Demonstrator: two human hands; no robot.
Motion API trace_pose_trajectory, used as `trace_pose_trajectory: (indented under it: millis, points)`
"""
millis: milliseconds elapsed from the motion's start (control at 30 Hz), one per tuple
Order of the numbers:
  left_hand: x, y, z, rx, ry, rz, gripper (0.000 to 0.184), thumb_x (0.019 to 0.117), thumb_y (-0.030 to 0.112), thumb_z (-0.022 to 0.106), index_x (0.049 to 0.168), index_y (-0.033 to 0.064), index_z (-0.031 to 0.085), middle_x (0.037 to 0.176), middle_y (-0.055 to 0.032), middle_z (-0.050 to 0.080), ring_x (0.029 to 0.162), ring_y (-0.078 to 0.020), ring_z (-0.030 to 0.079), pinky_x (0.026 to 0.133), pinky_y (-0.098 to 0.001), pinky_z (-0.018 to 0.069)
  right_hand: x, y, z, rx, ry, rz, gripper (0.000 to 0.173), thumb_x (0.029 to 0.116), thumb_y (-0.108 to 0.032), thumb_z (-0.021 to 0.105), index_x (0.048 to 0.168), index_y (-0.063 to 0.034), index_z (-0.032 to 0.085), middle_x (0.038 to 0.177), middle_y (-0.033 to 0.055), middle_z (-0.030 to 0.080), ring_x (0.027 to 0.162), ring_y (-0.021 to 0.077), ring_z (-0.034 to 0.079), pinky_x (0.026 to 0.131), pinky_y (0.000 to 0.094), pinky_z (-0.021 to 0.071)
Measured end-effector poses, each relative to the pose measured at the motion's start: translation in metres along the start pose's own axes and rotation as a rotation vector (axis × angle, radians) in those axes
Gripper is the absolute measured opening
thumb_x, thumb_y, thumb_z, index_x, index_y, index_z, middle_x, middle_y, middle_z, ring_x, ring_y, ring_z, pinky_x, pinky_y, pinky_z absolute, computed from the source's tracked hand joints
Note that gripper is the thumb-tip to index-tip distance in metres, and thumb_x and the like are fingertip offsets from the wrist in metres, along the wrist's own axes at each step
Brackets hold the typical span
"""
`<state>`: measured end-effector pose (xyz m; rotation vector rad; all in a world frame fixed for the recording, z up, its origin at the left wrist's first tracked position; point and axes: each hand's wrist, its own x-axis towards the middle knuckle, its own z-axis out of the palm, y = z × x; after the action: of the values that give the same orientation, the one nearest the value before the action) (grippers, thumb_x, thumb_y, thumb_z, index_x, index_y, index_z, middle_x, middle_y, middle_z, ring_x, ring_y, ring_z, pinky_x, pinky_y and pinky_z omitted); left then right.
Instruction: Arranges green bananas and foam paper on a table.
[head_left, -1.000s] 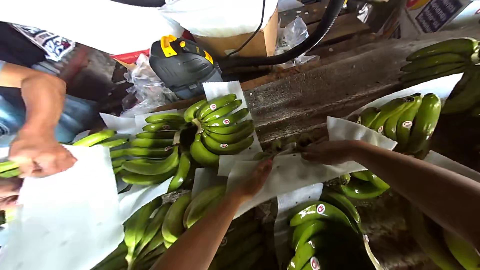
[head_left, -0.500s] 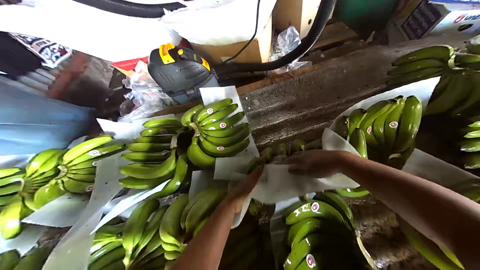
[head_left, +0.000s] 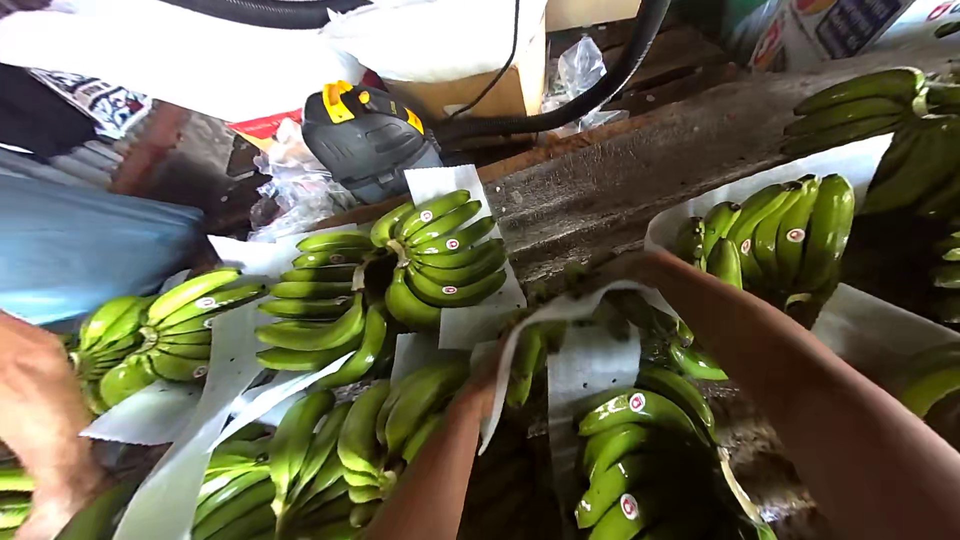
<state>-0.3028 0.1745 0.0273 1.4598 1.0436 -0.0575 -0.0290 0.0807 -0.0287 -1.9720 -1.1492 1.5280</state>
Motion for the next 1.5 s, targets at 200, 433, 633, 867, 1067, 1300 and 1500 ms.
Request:
trace_pose_trajectory:
  millis: [200,433,633,867,1067,1300,1500]
  points:
    - [0.122,0.007,-0.047,0.035,-0.068,0.374,0.059,0.1128,0.041,0.017,0.151,0.0039,0.042,0.144,-0.0148,0.055,0.13,-0.0196,0.056,0.109,-0.0385,0.0474,-0.005,-0.014,-0.062,0.551,0.664,0.026,0.077,0.1013,-0.068,0.042,0.143,-0.0034,0.054,0.138,0.0232,0.059,0.124,0.0363,0.06,0.102,0.0566,0.0486]
    - [0.096,0.09,-0.017,0.415,0.142,0.145,0.071,0.1108,0.05,0.017,0.162,0.0005,0.015,0.166,-0.0271,0.021,0.154,-0.0414,0.022,0.122,-0.0602,0.02,-0.191,-0.012,-0.087,0.462,1.101,-0.162,0.055,0.1063,-0.027,0.056,0.156,-0.0177,0.034,0.15,0.0127,0.051,0.122,0.0312,0.063,0.085,0.053,0.0602]
    - [0.056,0.097,0.031,0.853,0.394,0.764,0.066,0.0901,0.024,0.077,0.147,0.0029,0.052,0.162,-0.0276,0.029,0.15,-0.0497,0.023,0.116,-0.0714,0.0231,-0.186,0.045,-0.049,-0.017,1.074,-0.009,0.059,0.0931,-0.013,0.074,0.147,-0.0035,0.051,0.15,0.0247,0.048,0.134,0.0447,0.05,0.105,0.0638,0.0449]
    - [0.07,0.029,0.129,1.454,-0.269,0.59,0.067,0.0896,-0.004,0.062,0.152,0.0177,0.049,0.158,-0.0162,0.042,0.146,-0.0412,0.037,0.113,-0.0637,0.0351,-0.074,0.031,-0.084,-0.402,0.878,-0.058,0.059,0.0811,-0.016,0.082,0.138,-0.0116,0.066,0.162,0.0194,0.037,0.153,0.0474,0.021,0.117,0.0759,0.0145]
    - [0.108,-0.024,0.114,1.247,0.056,0.922,0.065,0.0937,-0.005,0.058,0.153,0.0201,0.049,0.156,-0.0091,0.049,0.143,-0.0419,0.045,0.11,-0.0672,0.0356,-0.072,-0.035,-0.067,-0.604,0.424,0.111,0.042,0.0986,-0.019,0.066,0.137,-0.0019,0.062,0.135,0.0214,0.063,0.133,0.0386,0.054,0.121,0.0587,0.0266]
    - [0.121,-0.039,0.112,1.029,0.293,1.155,0.045,0.0848,0.001,0.071,0.129,0.0082,0.07,0.118,-0.0143,0.072,0.112,-0.0372,0.068,0.1,-0.0645,0.0452,-0.077,-0.048,-0.047,-0.11,0.409,0.226,0.045,0.1026,-0.004,0.055,0.146,0.0024,0.046,0.134,0.0289,0.058,0.123,0.0405,0.059,0.104,0.0565,0.0459]
    - [0.123,0.019,0.112,0.951,0.112,0.977,0.034,0.0945,0.013,0.067,0.126,0.002,0.069,0.126,-0.0215,0.068,0.121,-0.0389,0.063,0.107,-0.0529,0.0453,-0.046,-0.02,-0.067,0.007,0.567,0.246,0.031,0.1045,-0.01,0.056,0.129,0.0093,0.057,0.116,0.03,0.064,0.104,0.039,0.064,0.094,0.056,0.0498]
